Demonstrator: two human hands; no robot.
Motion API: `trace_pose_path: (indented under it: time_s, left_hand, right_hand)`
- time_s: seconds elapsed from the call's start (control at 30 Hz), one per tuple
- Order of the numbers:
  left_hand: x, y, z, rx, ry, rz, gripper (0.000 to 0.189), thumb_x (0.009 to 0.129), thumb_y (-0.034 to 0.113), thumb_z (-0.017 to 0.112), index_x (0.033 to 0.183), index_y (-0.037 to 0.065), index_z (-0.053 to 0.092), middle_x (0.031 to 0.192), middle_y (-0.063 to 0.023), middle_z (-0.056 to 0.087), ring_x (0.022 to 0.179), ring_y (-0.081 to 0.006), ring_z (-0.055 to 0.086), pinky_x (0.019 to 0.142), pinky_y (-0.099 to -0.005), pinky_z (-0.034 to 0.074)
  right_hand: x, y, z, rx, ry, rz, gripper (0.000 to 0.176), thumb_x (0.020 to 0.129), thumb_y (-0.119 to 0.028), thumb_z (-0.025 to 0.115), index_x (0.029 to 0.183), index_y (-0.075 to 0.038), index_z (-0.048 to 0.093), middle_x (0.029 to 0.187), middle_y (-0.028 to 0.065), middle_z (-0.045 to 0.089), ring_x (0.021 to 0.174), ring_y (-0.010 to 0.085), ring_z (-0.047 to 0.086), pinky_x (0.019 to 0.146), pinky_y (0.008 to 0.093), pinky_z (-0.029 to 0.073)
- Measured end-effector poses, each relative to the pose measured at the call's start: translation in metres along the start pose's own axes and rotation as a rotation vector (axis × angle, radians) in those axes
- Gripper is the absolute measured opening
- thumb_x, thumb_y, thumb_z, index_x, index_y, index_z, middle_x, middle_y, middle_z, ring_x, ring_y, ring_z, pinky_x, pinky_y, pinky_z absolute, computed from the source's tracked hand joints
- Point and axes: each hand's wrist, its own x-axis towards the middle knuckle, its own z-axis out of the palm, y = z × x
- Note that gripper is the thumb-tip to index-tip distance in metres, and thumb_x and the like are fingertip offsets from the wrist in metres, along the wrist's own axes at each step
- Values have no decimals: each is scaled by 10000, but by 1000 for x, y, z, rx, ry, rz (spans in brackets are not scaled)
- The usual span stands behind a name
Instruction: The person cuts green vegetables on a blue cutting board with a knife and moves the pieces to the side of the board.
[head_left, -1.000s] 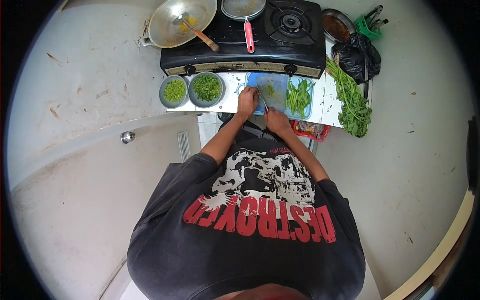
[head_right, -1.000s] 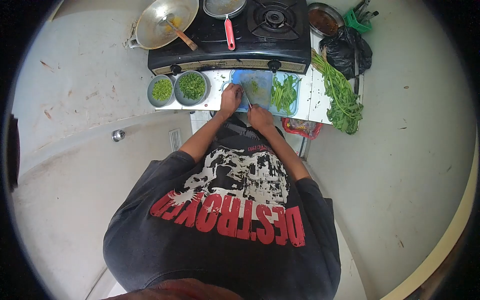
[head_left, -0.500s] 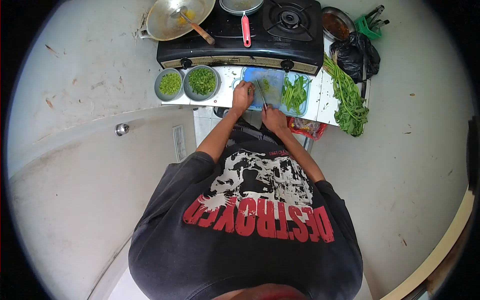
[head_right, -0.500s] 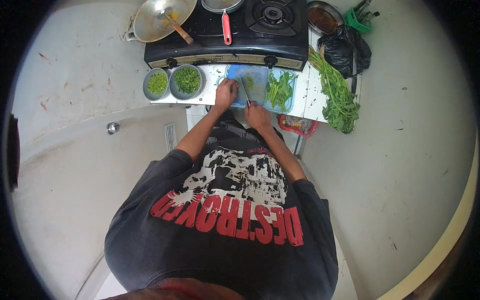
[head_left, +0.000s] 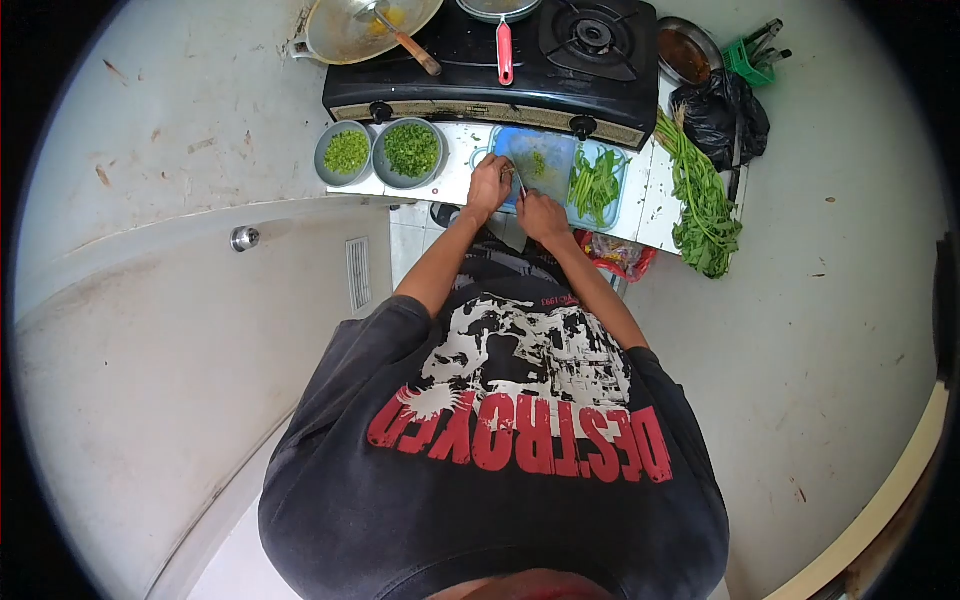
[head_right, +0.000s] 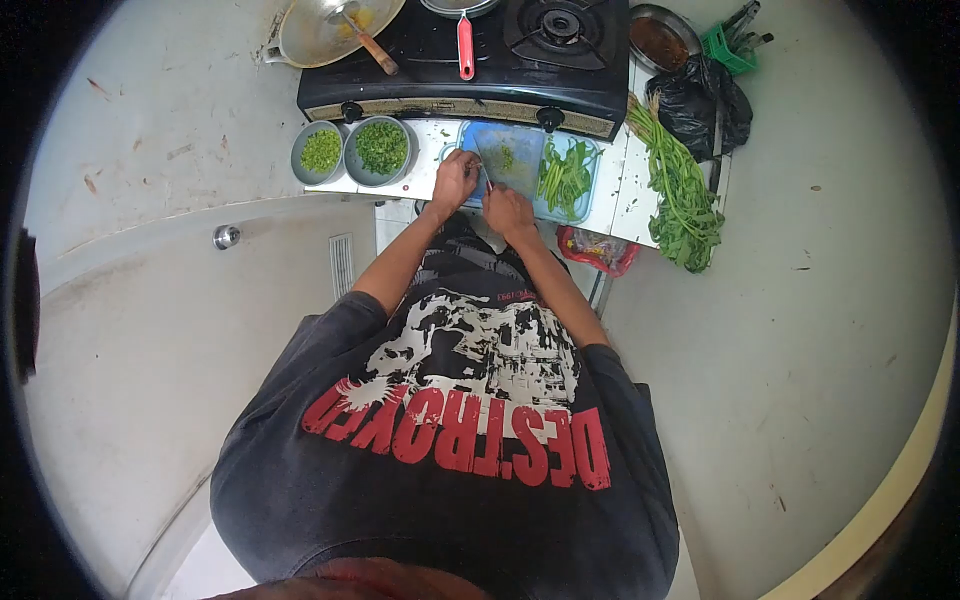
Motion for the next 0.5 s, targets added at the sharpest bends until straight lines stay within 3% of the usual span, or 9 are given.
trace_pose_path:
  time_s: [0.5]
  left_hand:
    - [2,2,3,-11,14,-5,123,831,1,631,935,32,691,872,-192,616,820,-406,633,739,-468,523]
  right_hand:
    - [-18,-1,-11,14,-70,79,392,982,-329,517,991,41,646,885,291,711,858,455,710,804,538,563]
